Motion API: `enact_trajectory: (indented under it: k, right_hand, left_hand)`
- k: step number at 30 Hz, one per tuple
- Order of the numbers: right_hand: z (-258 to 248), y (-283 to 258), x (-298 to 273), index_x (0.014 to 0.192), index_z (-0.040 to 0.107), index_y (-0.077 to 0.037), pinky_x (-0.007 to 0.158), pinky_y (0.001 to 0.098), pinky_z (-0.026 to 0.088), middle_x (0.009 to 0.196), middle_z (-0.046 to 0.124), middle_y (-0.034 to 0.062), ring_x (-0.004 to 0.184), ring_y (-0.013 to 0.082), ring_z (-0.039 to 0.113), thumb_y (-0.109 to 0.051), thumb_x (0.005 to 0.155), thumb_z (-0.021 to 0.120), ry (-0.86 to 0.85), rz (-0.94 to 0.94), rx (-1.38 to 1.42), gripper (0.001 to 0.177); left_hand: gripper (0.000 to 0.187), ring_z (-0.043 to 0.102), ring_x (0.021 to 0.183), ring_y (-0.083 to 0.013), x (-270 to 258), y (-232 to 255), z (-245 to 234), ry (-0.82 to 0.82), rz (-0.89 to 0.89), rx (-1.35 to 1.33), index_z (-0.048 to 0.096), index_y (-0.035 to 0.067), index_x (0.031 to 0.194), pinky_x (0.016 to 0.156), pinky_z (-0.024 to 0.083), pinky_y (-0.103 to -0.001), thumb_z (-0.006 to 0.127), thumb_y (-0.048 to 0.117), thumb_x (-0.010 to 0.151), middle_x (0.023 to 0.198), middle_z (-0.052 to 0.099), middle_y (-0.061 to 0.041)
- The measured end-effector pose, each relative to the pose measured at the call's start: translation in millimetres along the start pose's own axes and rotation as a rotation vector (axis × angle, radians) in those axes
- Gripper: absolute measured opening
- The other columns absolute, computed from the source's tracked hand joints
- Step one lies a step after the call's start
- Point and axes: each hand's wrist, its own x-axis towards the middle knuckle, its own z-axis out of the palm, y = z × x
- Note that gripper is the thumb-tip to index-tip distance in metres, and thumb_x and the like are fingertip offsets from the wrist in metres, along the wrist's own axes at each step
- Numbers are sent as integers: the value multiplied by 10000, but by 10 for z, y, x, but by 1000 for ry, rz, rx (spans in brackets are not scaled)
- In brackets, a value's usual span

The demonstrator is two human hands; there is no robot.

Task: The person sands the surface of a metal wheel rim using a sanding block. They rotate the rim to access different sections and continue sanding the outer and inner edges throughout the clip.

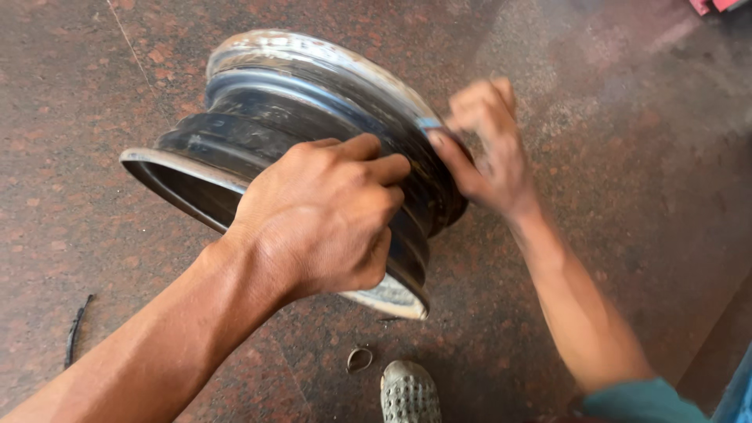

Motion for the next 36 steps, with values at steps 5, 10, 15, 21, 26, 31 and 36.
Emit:
enact_trajectory:
  k: [5,10,15,21,26,31,36]
  right_hand:
    - [46,304,416,909,556,-130,1079,454,372,1029,580,84,1112,280,491,-266,1028,647,-127,-234,1,202]
    - [56,225,422,939,547,-134,1016,399,389,986,552,58,1005,209,494,-281,1045,651,-106,-124,107,210]
    - [24,-13,53,895,534,-138,964,383,408,909,523,51,999,222,486,-265,967,662,-18,-40,164,194]
    - [209,353,743,960,525,-137,1036,415,437,946,532,45,1009,180,522,-235,1034,623,-206,-79,294,157]
    - [78,-52,96,911,509,-136,1006,406,412,886,522,37,966,200,479,-269,964,627,-2,35,244,186]
    - [198,306,627,955,549,-150,1061,438,391,922,546,35,964,193,504,-285,1078,596,-210,-131,188,189]
    - [242,260,667,935,545,-145,1038,419,399,915,522,39,966,200,499,-318,1080,605,-180,-96,179,234]
  left_hand:
    - [175,636,816,-233,-9,40,39,24,62,18,743,36,646,680,589,-402,613,152,648,998,718,-81]
    - [181,660,924,-237,-7,-58,75,-7,122,133,730,100,667,706,610,-410,624,242,702,1183,710,-107]
    - [183,651,904,-225,-12,-69,22,-273,109,57,735,83,767,702,619,-405,567,140,724,1040,707,-63]
    - [195,684,918,-236,-81,-233,71,237,251,59,733,124,725,608,612,-394,582,227,656,1031,721,-74]
    - [152,630,840,-166,-103,-326,-24,-163,54,14,707,131,745,587,607,-378,560,154,716,881,665,-19]
    - [140,625,836,-180,-45,-244,-4,-188,82,101,677,112,691,601,612,-381,556,169,732,885,664,-19]
    - [212,643,826,-194,-104,-385,14,51,44,-127,704,136,777,525,592,-394,520,123,672,839,688,-33]
